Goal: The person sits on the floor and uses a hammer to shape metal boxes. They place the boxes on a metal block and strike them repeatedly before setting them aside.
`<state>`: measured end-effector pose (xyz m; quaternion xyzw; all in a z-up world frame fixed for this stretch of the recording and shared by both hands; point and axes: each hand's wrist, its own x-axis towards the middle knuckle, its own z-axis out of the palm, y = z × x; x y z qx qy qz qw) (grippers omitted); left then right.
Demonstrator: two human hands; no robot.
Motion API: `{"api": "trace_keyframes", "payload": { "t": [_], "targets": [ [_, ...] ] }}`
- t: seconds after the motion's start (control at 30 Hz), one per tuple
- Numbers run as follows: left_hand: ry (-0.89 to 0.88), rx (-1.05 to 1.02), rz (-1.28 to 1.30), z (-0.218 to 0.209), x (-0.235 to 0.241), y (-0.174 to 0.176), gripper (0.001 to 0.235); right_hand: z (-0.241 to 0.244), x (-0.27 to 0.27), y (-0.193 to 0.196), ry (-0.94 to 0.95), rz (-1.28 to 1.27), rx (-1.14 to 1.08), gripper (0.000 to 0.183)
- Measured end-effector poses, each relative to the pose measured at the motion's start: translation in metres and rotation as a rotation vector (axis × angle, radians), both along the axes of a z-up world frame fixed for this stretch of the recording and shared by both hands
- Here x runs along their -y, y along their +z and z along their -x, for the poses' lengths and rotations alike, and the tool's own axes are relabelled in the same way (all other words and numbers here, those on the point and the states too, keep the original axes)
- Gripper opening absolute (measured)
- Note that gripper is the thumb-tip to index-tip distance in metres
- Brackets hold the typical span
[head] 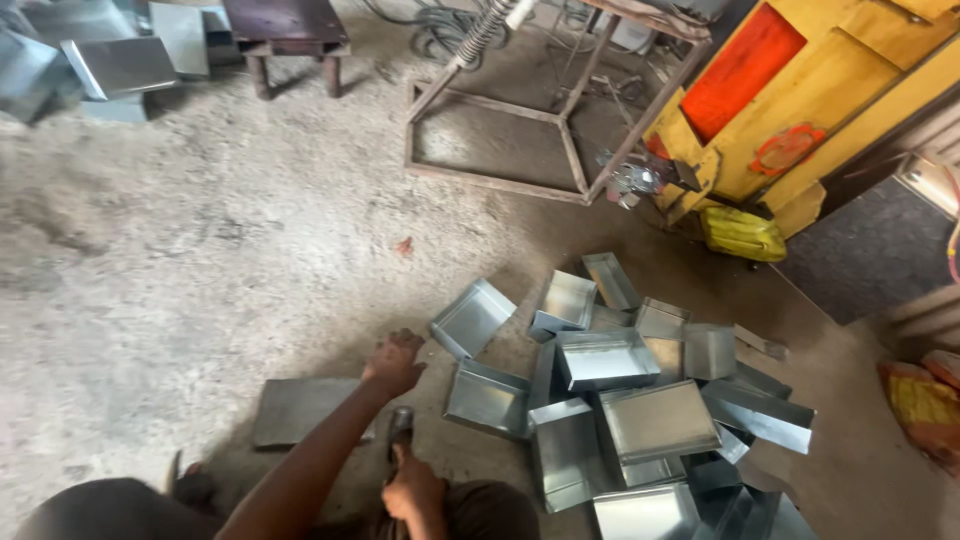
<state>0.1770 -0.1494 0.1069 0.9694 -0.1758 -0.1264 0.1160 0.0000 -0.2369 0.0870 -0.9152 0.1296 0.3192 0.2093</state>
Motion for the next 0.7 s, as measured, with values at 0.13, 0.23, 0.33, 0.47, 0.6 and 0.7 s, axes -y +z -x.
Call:
{"api": "trace_keyframes", "payload": {
  "t": [0.13, 0.23, 0.33, 0.47, 0.6, 0.7],
  "targets": [
    [-0.321, 0.313, -0.223, -0.047, 0.064, -0.049, 0.065, -0.012, -0.012, 0.036, 0.002, -0.016, -0.062, 0.077],
    [-0.381, 0.385, -0.234, -0.073, 0.089, -0.092, 0.059, -0.021, -0.015, 0.042, -0.001, -0.042, -0.095, 0.081],
    [-0.365, 0.355, -0.222, -0.09, 0.096, -0.117, 0.037, -0.021, -0.013, 0.041, -0.051, -0.073, -0.135, 0.085],
    [-0.35, 0.16, -0.43, -0.073, 0.1, -0.115, 0.022, -0.012, -0.007, 0.027, -0.093, -0.088, -0.182, 0.091],
    [-0.275, 0.503, -0.362, -0.055, 0.067, -0.064, 0.017, -0.014, 0.0, -0.001, -0.143, -0.127, -0.128, 0.096],
    [-0.158, 0.437, -0.357, -0.034, 0.058, -0.017, 0.019, -0.005, 0.002, -0.04, -0.348, -0.339, 0.032, 0.088]
  ]
}}
